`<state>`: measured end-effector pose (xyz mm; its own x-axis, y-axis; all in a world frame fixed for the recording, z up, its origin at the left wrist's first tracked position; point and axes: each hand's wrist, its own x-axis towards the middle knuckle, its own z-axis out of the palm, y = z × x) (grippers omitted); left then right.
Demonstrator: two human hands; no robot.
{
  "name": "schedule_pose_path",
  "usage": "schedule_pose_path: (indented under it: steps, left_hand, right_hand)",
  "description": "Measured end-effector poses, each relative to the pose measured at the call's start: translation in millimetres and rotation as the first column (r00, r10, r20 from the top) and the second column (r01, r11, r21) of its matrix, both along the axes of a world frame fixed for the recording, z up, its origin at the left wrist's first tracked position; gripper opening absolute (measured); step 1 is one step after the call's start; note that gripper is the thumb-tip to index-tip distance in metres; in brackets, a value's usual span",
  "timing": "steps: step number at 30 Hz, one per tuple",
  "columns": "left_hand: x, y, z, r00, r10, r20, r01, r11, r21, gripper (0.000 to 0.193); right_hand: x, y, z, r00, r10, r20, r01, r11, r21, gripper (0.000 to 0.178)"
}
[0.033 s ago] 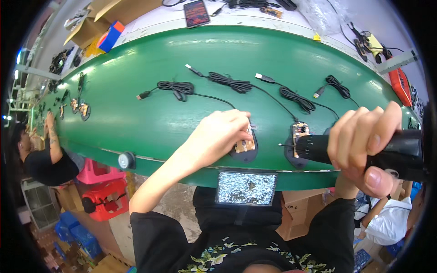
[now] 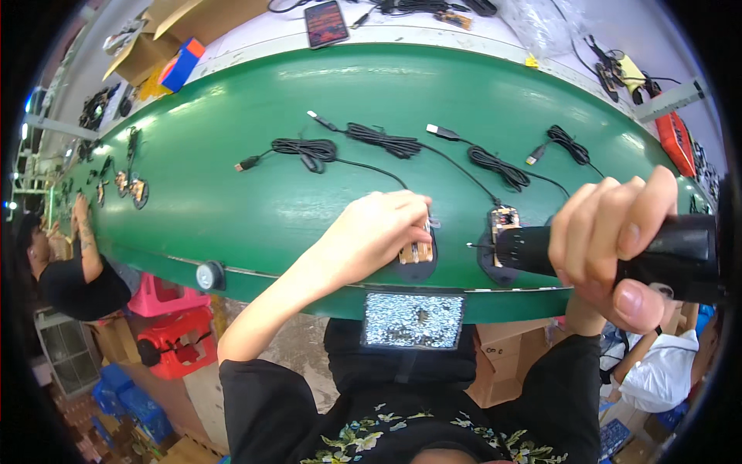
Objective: The person assembles computer mice by installing PCBs into housings and securing them with screws using an electric screwdriver.
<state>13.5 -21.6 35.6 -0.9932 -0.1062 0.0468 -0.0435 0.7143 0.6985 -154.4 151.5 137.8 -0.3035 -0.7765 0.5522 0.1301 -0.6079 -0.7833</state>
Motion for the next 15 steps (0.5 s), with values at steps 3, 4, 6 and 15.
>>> schedule_pose_path:
  steps: [3,4,6,15]
  left_hand:
    - [-14.3,7.3,-7.2,0.993,-0.102,-0.062,0.110,0.983,0.150,0.016]
    - [-20.3,7.4,-7.3,0.991,-0.114,-0.072,0.124,0.980,0.157,0.016]
    - [-30.3,0.8,-4.8,0.991,-0.090,-0.102,0.110,0.971,0.211,0.015]
    - [-26.3,-26.7,-22.3,0.963,0.195,-0.184,-0.112,0.916,0.386,0.012]
  right_hand:
    - [-5.8,-3.6,-1.3,0.998,0.061,-0.024,-0.061,0.998,0.015,0.036]
    - [-7.2,-3.1,-1.8,0.998,0.049,-0.033,-0.048,0.999,0.024,0.036]
    - [-7.7,-3.5,-4.4,0.999,0.012,-0.042,-0.011,1.000,0.023,0.035]
    - [2.9,-15.3,-21.5,0.999,-0.016,-0.033,0.024,0.966,0.258,0.036]
